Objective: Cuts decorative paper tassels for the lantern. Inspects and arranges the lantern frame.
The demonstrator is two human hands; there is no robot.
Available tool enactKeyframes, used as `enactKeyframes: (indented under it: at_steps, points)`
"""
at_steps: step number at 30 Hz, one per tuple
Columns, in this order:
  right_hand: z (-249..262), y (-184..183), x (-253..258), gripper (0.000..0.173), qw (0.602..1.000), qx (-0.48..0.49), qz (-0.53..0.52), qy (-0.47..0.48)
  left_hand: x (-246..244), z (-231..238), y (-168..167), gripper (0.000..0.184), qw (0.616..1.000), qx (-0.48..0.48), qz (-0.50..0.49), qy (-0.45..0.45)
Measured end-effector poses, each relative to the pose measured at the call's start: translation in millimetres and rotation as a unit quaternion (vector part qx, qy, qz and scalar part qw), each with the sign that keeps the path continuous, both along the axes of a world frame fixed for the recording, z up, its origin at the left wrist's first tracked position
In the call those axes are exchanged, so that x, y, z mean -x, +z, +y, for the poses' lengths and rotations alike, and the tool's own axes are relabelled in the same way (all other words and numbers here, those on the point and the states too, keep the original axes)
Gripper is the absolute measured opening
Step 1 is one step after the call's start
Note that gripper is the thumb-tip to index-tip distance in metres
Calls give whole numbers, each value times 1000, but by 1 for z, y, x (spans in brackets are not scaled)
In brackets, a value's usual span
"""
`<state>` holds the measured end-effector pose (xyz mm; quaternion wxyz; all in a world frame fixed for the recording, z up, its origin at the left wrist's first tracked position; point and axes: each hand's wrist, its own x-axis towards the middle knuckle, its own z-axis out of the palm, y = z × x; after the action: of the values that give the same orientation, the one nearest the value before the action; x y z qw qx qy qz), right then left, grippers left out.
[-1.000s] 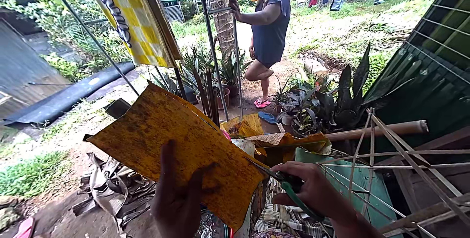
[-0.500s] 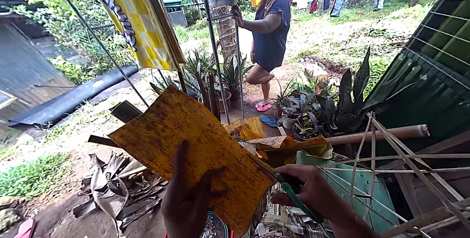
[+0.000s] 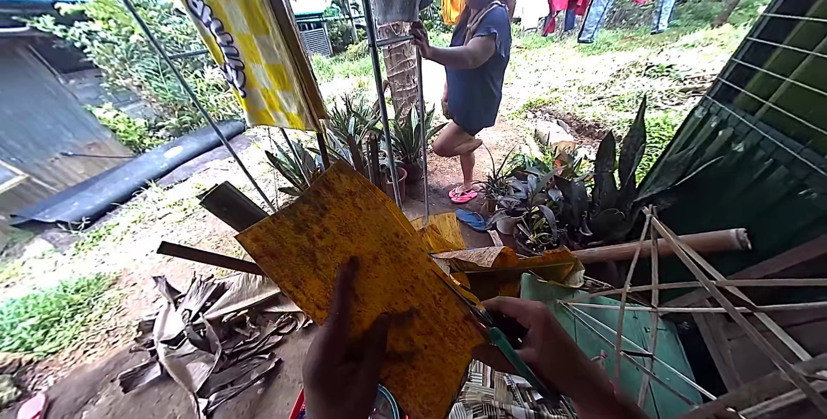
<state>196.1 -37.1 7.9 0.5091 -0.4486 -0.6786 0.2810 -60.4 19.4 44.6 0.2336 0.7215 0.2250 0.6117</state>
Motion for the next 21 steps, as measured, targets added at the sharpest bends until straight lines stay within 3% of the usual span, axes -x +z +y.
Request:
enactKeyframes:
  at_steps: [10,21]
  points:
    - [0,3,-4,55,989,71,87,95,-13,-7,-10,65,998,29,20,-46]
    - [-3,-2,5,50,989,65,117,67,-12,-12,-9,64,998,17,28,-44]
